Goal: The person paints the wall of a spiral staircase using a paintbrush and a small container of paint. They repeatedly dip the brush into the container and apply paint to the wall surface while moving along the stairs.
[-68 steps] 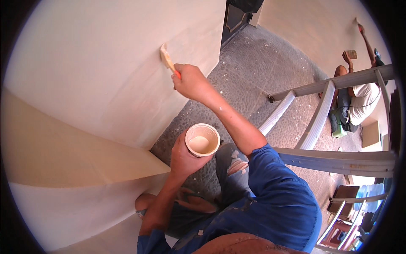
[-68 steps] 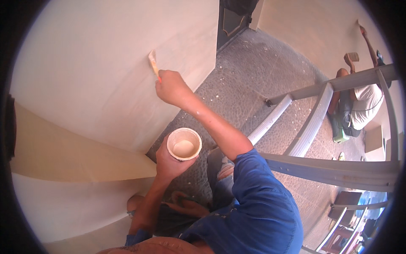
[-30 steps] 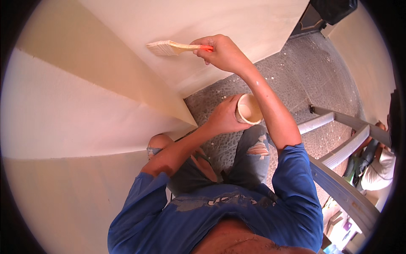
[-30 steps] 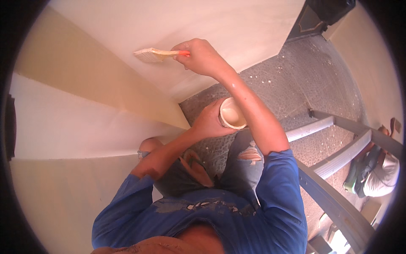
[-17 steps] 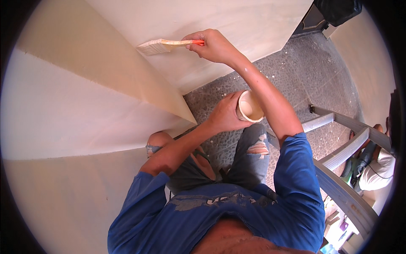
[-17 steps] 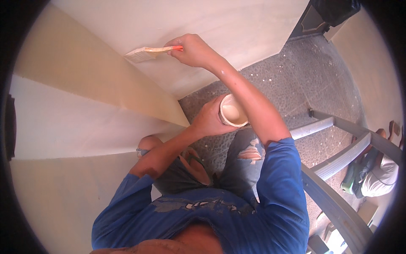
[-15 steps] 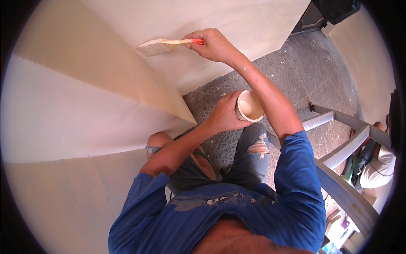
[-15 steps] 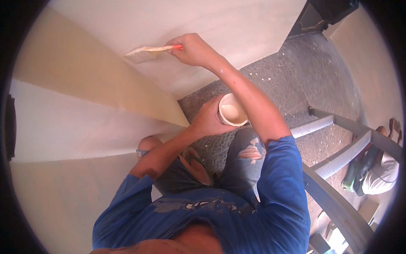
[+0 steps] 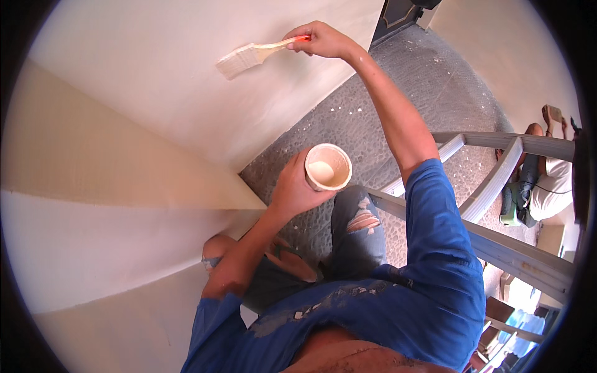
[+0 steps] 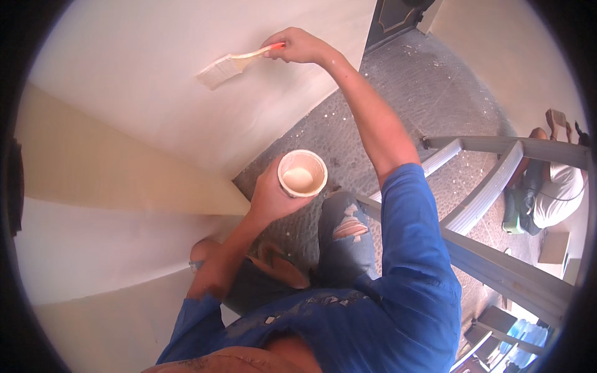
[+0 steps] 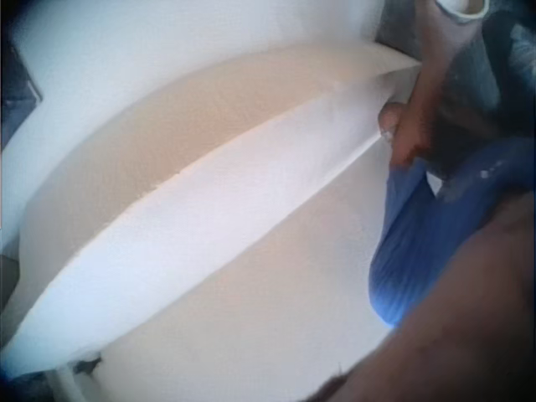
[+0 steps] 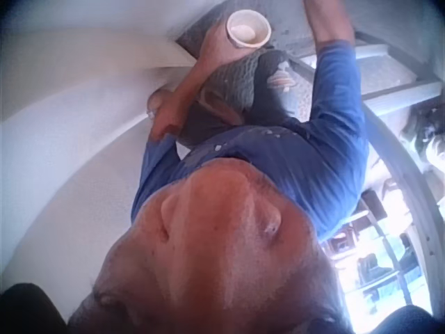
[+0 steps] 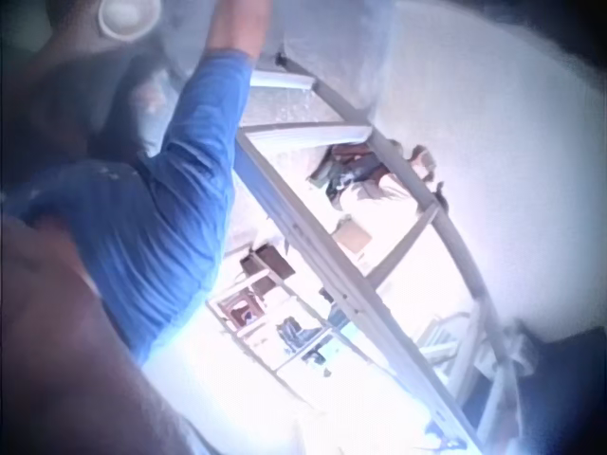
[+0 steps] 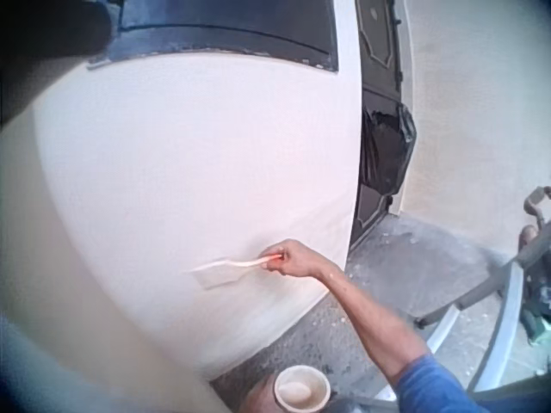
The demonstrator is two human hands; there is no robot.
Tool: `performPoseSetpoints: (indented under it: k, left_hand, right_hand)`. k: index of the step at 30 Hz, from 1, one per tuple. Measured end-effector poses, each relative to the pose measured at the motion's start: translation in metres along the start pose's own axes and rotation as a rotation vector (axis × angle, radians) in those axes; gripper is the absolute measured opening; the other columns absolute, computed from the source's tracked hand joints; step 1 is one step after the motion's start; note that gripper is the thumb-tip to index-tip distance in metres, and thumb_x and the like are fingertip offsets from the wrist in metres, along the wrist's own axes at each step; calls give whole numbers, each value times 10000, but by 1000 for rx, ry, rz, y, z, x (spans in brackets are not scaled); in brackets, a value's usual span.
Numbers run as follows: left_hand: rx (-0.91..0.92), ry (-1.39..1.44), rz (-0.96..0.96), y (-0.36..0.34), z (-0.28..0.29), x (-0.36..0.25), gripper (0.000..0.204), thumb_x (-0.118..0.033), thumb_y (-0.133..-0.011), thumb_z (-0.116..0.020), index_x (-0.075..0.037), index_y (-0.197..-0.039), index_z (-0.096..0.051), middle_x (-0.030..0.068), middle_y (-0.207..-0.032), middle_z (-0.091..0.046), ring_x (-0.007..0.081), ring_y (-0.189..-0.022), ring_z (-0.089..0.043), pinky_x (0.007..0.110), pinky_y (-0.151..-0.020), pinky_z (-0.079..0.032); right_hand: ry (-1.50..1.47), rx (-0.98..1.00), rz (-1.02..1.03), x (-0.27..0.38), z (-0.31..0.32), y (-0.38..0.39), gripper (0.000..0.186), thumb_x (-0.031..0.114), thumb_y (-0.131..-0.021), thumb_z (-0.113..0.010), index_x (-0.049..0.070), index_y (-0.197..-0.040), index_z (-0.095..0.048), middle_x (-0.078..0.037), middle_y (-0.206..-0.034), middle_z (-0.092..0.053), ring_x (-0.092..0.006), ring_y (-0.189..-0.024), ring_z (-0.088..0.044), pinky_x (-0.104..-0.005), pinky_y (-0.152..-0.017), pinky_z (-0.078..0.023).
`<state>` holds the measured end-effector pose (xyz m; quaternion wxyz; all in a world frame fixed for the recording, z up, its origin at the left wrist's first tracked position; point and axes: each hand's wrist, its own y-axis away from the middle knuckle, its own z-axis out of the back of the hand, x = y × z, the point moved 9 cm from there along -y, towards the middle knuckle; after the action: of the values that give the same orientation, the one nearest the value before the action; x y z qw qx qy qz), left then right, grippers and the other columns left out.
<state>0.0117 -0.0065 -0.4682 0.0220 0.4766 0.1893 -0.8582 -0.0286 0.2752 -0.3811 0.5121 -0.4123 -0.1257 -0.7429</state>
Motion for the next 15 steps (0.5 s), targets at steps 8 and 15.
performPoseSetpoints:
  k: [8,15]
  left_hand:
    - [-17,51,-64,2,4,-1,844,-239,-603,-954,-31,-1323,-566,205,-1179,-672,396,-1075,-672,463,-893,-564]
    - [-44,22,-73,0,9,-2,777,-251,-632,-973,-39,-1284,-606,169,-1180,-701,316,-1096,-701,415,-923,-561]
  right_hand:
    - [112,-57,-63,-42,78,6,302,256,-957,-734,61,-1185,-761,8,-792,-661,-73,-640,-522,-239,-588,-455]
    - [155,-193,-123,-80,135,30,338,304,-974,-714,73,-1218,-751,24,-816,-639,-60,-666,-523,-221,-578,-434]
